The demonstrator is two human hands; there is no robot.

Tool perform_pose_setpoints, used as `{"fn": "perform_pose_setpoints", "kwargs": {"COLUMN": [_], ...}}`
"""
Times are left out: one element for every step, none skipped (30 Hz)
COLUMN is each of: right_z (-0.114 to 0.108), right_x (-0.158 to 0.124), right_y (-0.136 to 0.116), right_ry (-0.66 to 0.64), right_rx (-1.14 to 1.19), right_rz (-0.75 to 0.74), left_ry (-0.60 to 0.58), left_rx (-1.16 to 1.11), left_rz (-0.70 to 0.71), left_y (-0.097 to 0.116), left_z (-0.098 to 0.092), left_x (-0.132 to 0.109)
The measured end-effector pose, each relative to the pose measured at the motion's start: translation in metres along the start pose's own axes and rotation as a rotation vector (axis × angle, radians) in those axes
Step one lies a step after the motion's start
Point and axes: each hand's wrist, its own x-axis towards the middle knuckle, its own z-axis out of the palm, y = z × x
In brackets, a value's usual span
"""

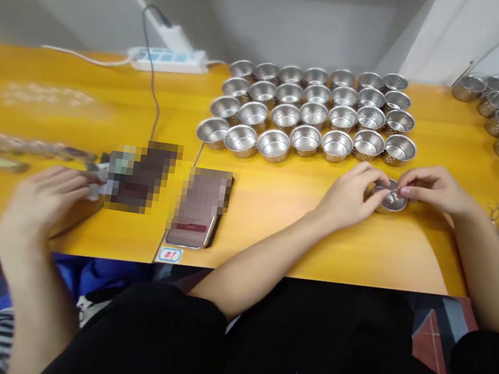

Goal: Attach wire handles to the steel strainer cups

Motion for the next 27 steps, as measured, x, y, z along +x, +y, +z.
{"fn": "perform_pose_setpoints", "kwargs": {"right_z": [-0.002,-0.004,-0.005,-0.006,-0.007,-0.007,-0.007,-0.006,-0.004,-0.002,0.001,0.005,0.008,0.012,0.016,0.019,0.021,0.023,0.025,0.026,0.027,0.027,0.027,0.027,0.028,0.028,0.029], "right_x": [-0.002,-0.003,-0.004,-0.006,-0.006,-0.007,-0.007,-0.007,-0.006,-0.006,-0.006,-0.006,-0.007,-0.009,-0.010,-0.012,-0.013,-0.014,-0.015,-0.015,-0.015,-0.015,-0.015,-0.015,-0.015,-0.015,-0.015], "right_y": [0.003,0.006,0.009,0.011,0.013,0.014,0.014,0.012,0.010,0.006,0.003,-0.001,-0.004,-0.007,-0.010,-0.012,-0.014,-0.016,-0.017,-0.018,-0.018,-0.019,-0.019,-0.018,-0.017,-0.017,-0.016], "right_ry": [0.007,0.017,0.023,0.017,0.010,0.000,-0.009,-0.014,-0.022,-0.035,-0.050,-0.060,-0.071,-0.062,-0.041,-0.027,-0.018,-0.016,-0.019,-0.024,-0.030,-0.036,-0.042,-0.050,-0.057,-0.061,-0.062], "right_rx": [-0.001,-0.003,-0.007,-0.009,-0.010,-0.009,-0.007,-0.005,-0.003,0.001,0.006,0.012,0.011,0.003,-0.007,-0.022,-0.032,-0.038,-0.040,-0.036,-0.031,-0.024,-0.020,-0.017,-0.015,-0.013,-0.010], "right_rz": [0.010,0.014,0.012,0.011,0.008,0.008,0.007,0.003,-0.005,-0.017,-0.030,-0.048,-0.057,-0.071,-0.085,-0.090,-0.095,-0.105,-0.119,-0.137,-0.157,-0.176,-0.191,-0.201,-0.208,-0.213,-0.215], "left_ry": [-0.006,-0.025,-0.033,-0.053,-0.077,-0.102,-0.126,-0.143,-0.155,-0.156,-0.152,-0.160,-0.148,-0.129,-0.128,-0.124,-0.126,-0.129,-0.127,-0.124,-0.120,-0.117,-0.116,-0.115,-0.114,-0.114,-0.109], "left_rx": [-0.015,-0.025,-0.026,-0.015,0.000,0.018,0.035,0.050,0.063,0.077,0.094,0.112,0.121,0.116,0.101,0.089,0.079,0.073,0.070,0.067,0.063,0.060,0.060,0.061,0.064,0.071,0.080], "left_rz": [0.000,0.011,0.007,0.001,-0.007,-0.018,-0.025,-0.029,-0.028,-0.024,-0.020,-0.019,-0.013,0.018,0.042,0.060,0.063,0.060,0.059,0.056,0.059,0.066,0.071,0.076,0.086,0.097,0.110], "left_y": [0.002,0.003,0.005,0.007,0.008,0.009,0.009,0.008,0.007,0.005,0.003,0.001,-0.002,-0.005,-0.007,-0.009,-0.010,-0.011,-0.011,-0.011,-0.010,-0.009,-0.008,-0.008,-0.007,-0.006,-0.006], "left_z": [-0.001,-0.003,-0.004,-0.006,-0.008,-0.009,-0.009,-0.010,-0.010,-0.010,-0.010,-0.010,-0.010,-0.011,-0.013,-0.014,-0.015,-0.017,-0.018,-0.018,-0.019,-0.019,-0.019,-0.019,-0.019,-0.020,-0.021], "left_x": [-0.002,-0.004,-0.005,-0.006,-0.007,-0.007,-0.008,-0.009,-0.010,-0.011,-0.012,-0.013,-0.014,-0.015,-0.016,-0.017,-0.018,-0.018,-0.019,-0.020,-0.021,-0.021,-0.022,-0.022,-0.022,-0.021,-0.021]}}
